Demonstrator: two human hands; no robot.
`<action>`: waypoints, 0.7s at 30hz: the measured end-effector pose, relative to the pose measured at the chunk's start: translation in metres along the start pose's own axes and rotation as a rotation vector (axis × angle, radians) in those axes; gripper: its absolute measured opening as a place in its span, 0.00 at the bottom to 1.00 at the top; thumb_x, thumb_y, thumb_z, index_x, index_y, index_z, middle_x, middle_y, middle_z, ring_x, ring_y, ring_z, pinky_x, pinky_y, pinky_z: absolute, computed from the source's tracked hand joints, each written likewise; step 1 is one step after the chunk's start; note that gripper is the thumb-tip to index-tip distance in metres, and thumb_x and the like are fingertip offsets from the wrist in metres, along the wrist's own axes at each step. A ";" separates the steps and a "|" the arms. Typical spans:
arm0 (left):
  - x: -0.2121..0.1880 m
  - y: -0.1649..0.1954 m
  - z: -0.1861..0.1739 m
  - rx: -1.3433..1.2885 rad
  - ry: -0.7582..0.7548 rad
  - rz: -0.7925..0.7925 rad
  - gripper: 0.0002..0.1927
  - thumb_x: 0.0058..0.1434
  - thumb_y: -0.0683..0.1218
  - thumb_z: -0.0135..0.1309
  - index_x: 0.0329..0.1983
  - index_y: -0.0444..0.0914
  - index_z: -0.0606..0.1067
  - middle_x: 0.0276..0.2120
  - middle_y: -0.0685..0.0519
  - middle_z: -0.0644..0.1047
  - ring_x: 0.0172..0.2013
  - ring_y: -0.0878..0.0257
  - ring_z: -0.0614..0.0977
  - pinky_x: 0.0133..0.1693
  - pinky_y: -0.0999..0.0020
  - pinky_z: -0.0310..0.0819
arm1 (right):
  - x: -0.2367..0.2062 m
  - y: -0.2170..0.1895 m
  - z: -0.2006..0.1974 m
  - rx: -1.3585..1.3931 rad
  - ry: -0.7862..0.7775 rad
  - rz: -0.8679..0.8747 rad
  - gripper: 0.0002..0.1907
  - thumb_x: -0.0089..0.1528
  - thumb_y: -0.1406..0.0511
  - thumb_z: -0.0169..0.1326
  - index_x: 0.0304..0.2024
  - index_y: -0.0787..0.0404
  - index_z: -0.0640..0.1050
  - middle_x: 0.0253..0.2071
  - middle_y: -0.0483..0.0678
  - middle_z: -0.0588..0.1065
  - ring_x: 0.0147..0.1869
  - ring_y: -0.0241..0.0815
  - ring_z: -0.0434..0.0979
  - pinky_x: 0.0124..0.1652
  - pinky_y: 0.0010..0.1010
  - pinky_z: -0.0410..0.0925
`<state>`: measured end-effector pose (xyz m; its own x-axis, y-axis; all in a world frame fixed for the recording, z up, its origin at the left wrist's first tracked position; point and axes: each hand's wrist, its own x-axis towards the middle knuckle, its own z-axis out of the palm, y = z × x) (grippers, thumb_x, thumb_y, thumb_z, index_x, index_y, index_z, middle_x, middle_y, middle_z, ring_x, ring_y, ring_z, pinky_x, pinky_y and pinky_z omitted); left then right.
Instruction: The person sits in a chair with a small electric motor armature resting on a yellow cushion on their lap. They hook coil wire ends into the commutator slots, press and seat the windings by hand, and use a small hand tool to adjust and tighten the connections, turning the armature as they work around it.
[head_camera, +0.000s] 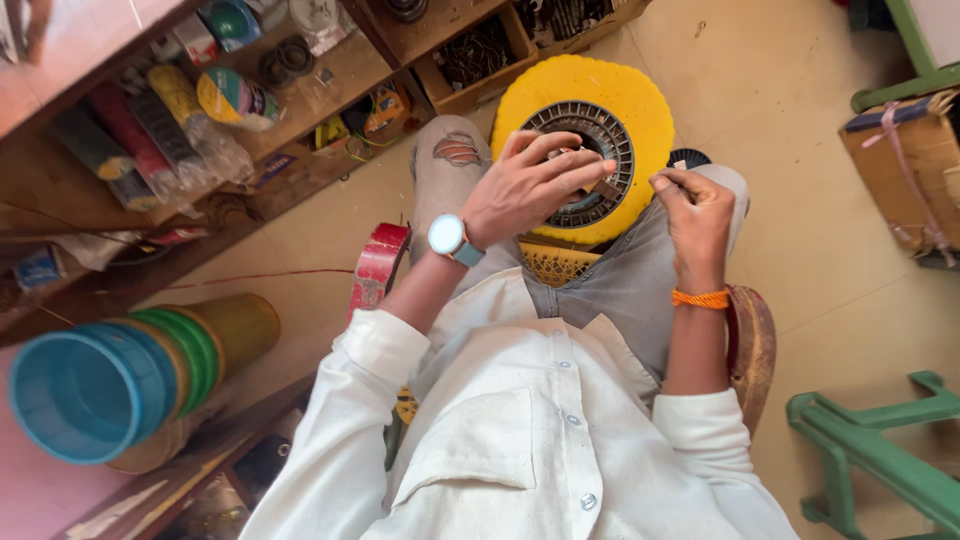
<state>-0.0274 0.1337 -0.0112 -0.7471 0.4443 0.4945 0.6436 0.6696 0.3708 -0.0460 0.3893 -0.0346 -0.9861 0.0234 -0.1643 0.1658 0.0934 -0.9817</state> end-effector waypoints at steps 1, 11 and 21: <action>0.006 -0.007 -0.004 -0.029 -0.105 0.052 0.36 0.63 0.43 0.61 0.74 0.51 0.63 0.54 0.60 0.78 0.56 0.62 0.76 0.58 0.60 0.64 | -0.005 -0.002 -0.006 0.010 0.015 0.065 0.06 0.65 0.72 0.62 0.44 0.69 0.83 0.31 0.41 0.75 0.30 0.25 0.65 0.31 0.19 0.58; 0.023 -0.040 -0.002 -0.539 -0.241 -0.078 0.55 0.52 0.35 0.64 0.79 0.47 0.48 0.53 0.57 0.81 0.62 0.51 0.72 0.65 0.56 0.61 | -0.048 -0.039 -0.003 0.061 -0.147 0.031 0.07 0.64 0.72 0.60 0.44 0.70 0.82 0.38 0.45 0.81 0.40 0.27 0.79 0.42 0.17 0.71; 0.011 -0.045 -0.001 -0.497 -0.293 -0.056 0.49 0.50 0.33 0.59 0.75 0.46 0.56 0.52 0.59 0.82 0.50 0.54 0.73 0.61 0.58 0.62 | -0.058 -0.062 0.040 -0.077 -0.278 -0.056 0.06 0.65 0.72 0.60 0.44 0.69 0.83 0.39 0.48 0.82 0.42 0.32 0.81 0.45 0.22 0.73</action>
<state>-0.0642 0.1077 -0.0220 -0.7519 0.6096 0.2513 0.5496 0.3688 0.7496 0.0002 0.3425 0.0317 -0.9562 -0.2566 -0.1406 0.1006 0.1627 -0.9815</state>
